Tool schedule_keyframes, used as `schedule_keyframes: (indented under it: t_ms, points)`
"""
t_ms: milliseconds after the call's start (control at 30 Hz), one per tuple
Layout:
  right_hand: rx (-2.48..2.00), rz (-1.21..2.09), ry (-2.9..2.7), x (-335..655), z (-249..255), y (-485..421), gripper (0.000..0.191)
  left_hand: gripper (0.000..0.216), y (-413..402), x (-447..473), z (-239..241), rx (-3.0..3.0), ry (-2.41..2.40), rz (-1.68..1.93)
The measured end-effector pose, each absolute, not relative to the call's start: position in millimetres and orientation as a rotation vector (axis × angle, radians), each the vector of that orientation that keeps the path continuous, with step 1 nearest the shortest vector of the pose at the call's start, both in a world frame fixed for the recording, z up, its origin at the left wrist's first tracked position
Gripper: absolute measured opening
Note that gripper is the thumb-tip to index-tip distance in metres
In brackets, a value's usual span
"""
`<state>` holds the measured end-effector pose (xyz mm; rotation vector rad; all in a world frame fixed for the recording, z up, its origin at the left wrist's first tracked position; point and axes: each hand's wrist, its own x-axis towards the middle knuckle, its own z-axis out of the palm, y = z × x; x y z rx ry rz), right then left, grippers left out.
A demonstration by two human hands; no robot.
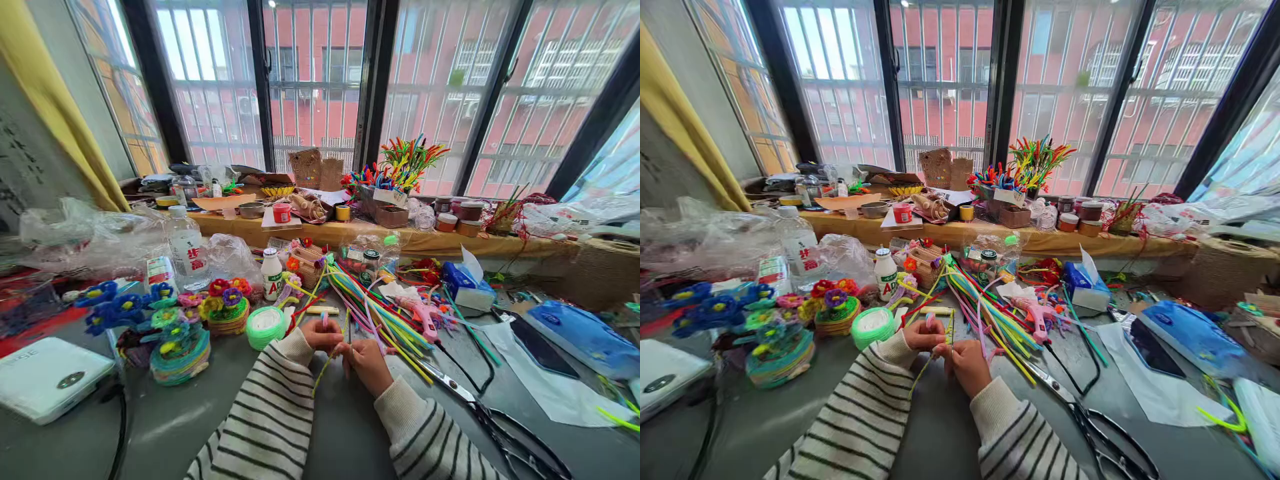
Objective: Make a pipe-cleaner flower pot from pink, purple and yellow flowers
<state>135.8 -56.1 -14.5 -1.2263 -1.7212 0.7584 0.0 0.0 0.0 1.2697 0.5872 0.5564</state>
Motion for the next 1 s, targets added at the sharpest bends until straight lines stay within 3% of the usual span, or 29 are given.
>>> schedule_keyframes:
  t_ms: [1000]
  points:
    - [-1.251, 0.744, -1.75, 135.1, -6.2, -64.6, 0.066, 0.029, -8.0, -2.3, 8.1, 1.267, 0.55, 0.509]
